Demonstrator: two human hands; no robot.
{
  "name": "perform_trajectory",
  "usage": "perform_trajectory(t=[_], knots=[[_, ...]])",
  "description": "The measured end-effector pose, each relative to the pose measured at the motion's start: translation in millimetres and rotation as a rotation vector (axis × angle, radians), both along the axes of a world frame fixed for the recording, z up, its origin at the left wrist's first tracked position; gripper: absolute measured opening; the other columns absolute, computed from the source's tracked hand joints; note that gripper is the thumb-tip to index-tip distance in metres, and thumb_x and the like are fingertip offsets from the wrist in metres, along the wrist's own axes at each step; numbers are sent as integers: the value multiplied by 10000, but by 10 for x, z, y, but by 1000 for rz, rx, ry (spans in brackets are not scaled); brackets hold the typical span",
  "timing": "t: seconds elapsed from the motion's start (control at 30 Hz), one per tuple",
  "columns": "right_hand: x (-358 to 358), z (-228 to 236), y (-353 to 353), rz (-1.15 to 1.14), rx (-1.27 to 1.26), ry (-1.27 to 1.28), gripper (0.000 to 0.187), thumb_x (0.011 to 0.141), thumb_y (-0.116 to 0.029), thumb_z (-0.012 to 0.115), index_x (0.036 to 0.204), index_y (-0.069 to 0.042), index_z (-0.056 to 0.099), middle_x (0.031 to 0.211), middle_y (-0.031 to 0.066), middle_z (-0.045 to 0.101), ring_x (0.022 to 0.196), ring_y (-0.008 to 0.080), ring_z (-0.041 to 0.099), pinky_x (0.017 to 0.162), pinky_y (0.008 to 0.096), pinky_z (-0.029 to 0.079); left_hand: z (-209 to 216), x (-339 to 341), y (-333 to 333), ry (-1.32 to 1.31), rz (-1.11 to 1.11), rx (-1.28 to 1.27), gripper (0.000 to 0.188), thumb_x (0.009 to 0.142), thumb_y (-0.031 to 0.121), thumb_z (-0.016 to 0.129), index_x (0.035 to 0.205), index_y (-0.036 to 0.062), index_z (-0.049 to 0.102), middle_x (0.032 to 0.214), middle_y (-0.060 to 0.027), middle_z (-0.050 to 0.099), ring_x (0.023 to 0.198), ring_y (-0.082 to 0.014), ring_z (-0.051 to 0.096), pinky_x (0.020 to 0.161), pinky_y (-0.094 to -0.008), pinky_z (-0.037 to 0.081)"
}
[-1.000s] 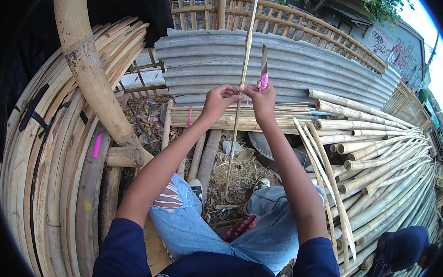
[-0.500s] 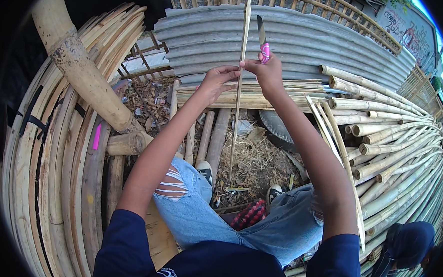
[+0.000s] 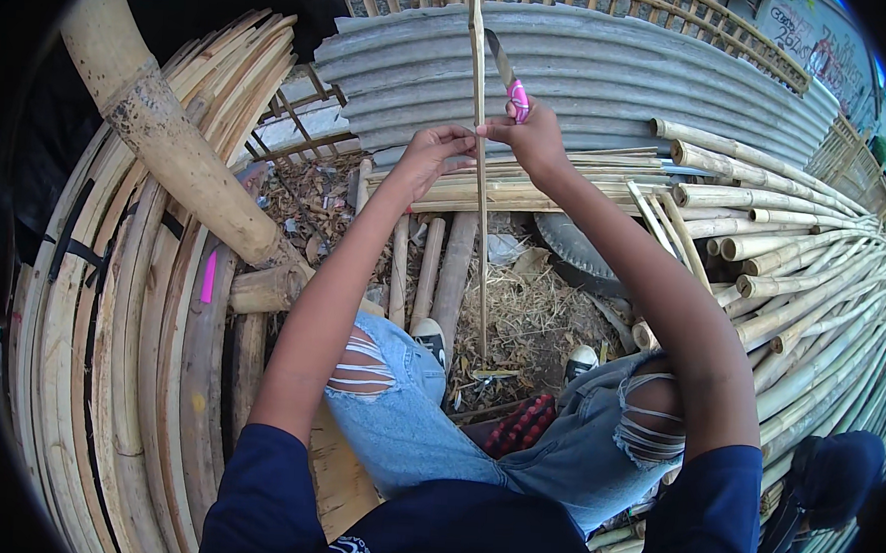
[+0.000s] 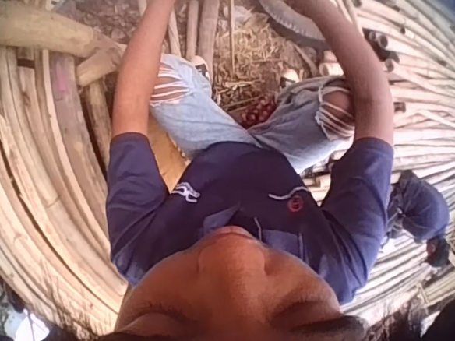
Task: The person is using a small knife to shave and smooth a thin bamboo stick while seated outdoors near a pile of bamboo.
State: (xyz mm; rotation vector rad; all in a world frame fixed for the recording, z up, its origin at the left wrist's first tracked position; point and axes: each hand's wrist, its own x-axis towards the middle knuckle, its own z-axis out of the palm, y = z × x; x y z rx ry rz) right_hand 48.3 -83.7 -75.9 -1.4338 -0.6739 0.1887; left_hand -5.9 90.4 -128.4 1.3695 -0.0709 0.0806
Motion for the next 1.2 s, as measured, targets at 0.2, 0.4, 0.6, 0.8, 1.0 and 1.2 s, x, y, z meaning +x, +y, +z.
perform_trajectory(t=[0.2, 0.4, 0.6, 0.8, 1.0, 1.2], knots=[[80, 112, -79, -38, -17, -13, 368, 694, 67, 720, 764, -77, 388, 776, 80, 620, 802, 173, 657, 660, 256, 512, 59, 20, -172, -80, 84, 202, 160, 870, 183, 614, 949, 44, 606, 880, -28, 630, 835, -110, 601, 757, -274, 458], [60, 23, 118, -31, -34, -86, 383, 689, 76, 709, 745, -77, 362, 736, 83, 602, 794, 178, 656, 704, 301, 540, -229, 99, 28, -193, 375, 500, 123, 811, 105, 644, 812, -18, 649, 671, -61, 637, 642, -108, 603, 616, -262, 467], [60, -503, 88, -86, -154, -104, 375, 673, 68, 700, 739, -60, 354, 707, 123, 646, 757, 168, 669, 643, 273, 531, -332, -94, 246, -77, 481, 978, 172, 713, 132, 707, 852, 37, 671, 711, -115, 641, 684, -253, 625, 668, -334, 490], [77, -958, 50, -116, -151, -43, 368, 648, 33, 752, 746, -49, 407, 684, 67, 639, 649, 97, 619, 582, 261, 498, -475, 157, 336, -138, 313, 730, 487, 795, 265, 697, 1210, 70, 529, 1156, -90, 574, 999, -192, 577, 870, -322, 450], [73, -1124, -217, -107, -187, 75, 372, 659, 58, 727, 742, -52, 382, 710, 81, 636, 696, 129, 646, 615, 263, 525, -190, 380, -213, -150, 124, 123, 380, 862, 215, 637, 1176, 23, 546, 1076, -68, 608, 937, -153, 607, 863, -304, 472], [177, -1184, -347, -73, -70, 147, 359, 713, 6, 724, 728, -74, 375, 688, 74, 617, 691, 120, 632, 596, 240, 508, -189, 473, -335, -54, 53, 33, 286, 849, 165, 650, 1087, 25, 575, 1026, -70, 624, 903, -134, 625, 777, -262, 525]])
